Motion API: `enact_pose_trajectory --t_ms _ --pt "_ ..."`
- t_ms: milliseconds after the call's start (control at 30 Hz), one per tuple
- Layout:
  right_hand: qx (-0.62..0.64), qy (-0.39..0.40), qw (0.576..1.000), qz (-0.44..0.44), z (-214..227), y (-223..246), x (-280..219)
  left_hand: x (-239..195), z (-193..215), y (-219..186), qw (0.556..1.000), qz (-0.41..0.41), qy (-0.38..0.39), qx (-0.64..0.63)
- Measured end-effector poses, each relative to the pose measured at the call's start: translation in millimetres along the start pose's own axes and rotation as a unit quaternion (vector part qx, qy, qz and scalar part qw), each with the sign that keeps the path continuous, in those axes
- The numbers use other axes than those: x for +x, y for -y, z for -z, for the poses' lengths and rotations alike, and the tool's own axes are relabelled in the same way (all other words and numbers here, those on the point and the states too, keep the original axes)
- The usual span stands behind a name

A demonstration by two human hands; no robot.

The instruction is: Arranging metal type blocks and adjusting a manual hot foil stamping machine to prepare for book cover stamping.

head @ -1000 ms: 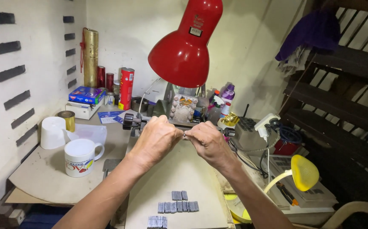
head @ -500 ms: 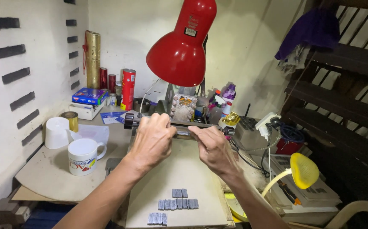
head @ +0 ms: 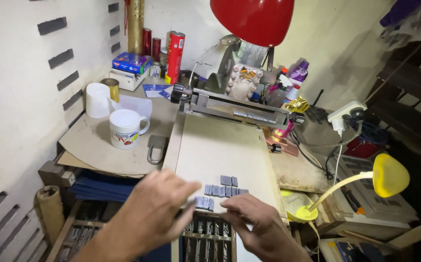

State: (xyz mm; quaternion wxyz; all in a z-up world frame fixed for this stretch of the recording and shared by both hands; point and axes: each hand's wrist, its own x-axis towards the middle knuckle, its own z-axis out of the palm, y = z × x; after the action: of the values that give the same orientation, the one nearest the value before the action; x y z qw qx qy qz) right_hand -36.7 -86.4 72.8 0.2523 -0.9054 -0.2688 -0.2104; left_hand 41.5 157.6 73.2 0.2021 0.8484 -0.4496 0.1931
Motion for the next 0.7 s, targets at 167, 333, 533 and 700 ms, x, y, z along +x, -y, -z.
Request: enact_pose_trajectory --t_ms 167,333,533,700 --pt "0.007 -0.003 0.999 0.048 -23.5 6.7 4.0 -25.7 -37.2 -5.8 0.999 -0.017 -0.032 0.034" --pt "-0.064 -0.033 0.990 0.124 -35.4 17.8 10.3 -28.1 -48.9 -11.2 0.981 -0.079 -0.160 0.077" --pt "-0.126 -0.059 0.978 0.154 -32.6 31.8 2.0 -27.0 -53.7 -9.9 0.934 -0.160 -0.270 0.170" --pt "0.095 -0.071 0.904 -0.411 -50.4 26.4 -3.6 -20.4 -78.6 10.2 0.881 -0.252 -0.333 0.224"
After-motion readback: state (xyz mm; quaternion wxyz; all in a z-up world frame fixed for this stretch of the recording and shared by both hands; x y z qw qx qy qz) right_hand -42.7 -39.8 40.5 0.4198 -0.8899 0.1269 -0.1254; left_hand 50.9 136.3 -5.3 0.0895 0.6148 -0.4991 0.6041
